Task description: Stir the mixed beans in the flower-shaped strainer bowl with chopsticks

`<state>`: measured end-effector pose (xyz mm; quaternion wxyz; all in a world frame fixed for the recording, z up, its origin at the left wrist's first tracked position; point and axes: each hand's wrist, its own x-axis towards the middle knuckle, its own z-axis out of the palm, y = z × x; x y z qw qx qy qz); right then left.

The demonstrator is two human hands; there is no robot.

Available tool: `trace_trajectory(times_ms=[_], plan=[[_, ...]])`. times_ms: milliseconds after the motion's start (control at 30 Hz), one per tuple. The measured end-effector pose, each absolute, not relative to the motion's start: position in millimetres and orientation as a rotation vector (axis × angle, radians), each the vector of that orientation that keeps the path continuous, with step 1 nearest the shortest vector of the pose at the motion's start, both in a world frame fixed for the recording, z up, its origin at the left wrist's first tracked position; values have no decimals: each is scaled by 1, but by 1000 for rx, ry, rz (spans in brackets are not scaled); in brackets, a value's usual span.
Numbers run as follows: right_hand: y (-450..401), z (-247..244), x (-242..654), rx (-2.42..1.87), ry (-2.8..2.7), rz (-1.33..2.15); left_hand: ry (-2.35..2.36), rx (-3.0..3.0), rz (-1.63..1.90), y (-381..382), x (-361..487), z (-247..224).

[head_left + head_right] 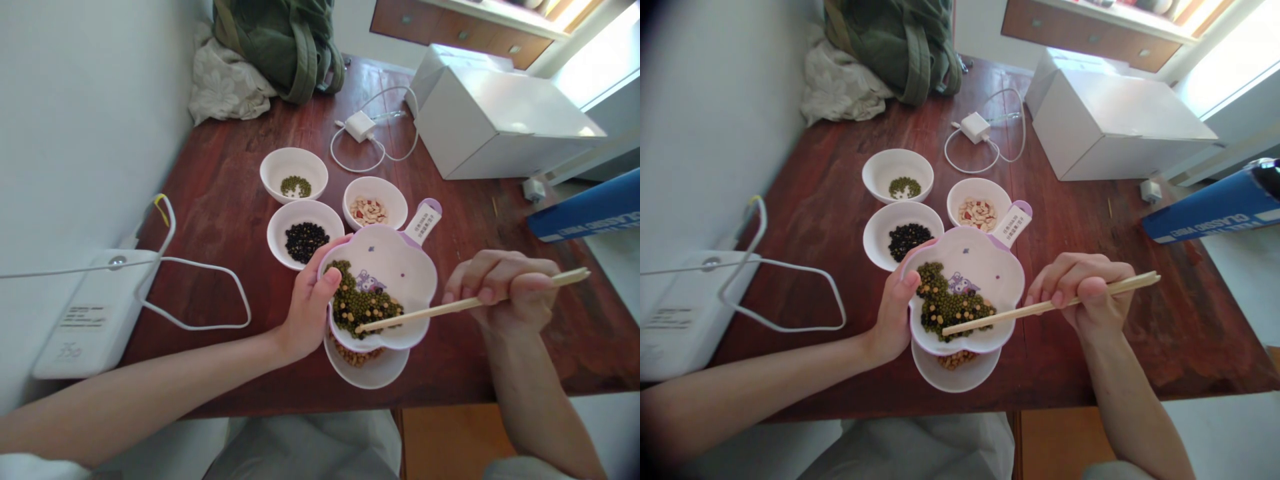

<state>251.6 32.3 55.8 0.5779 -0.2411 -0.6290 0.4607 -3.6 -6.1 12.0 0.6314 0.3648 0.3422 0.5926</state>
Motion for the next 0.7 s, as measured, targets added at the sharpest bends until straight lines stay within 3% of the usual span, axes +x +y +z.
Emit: trace_trajectory(times_ms=[700], plan=[[30,51,253,-483,-1582,1165,798,846,1323,-7,-4,13]])
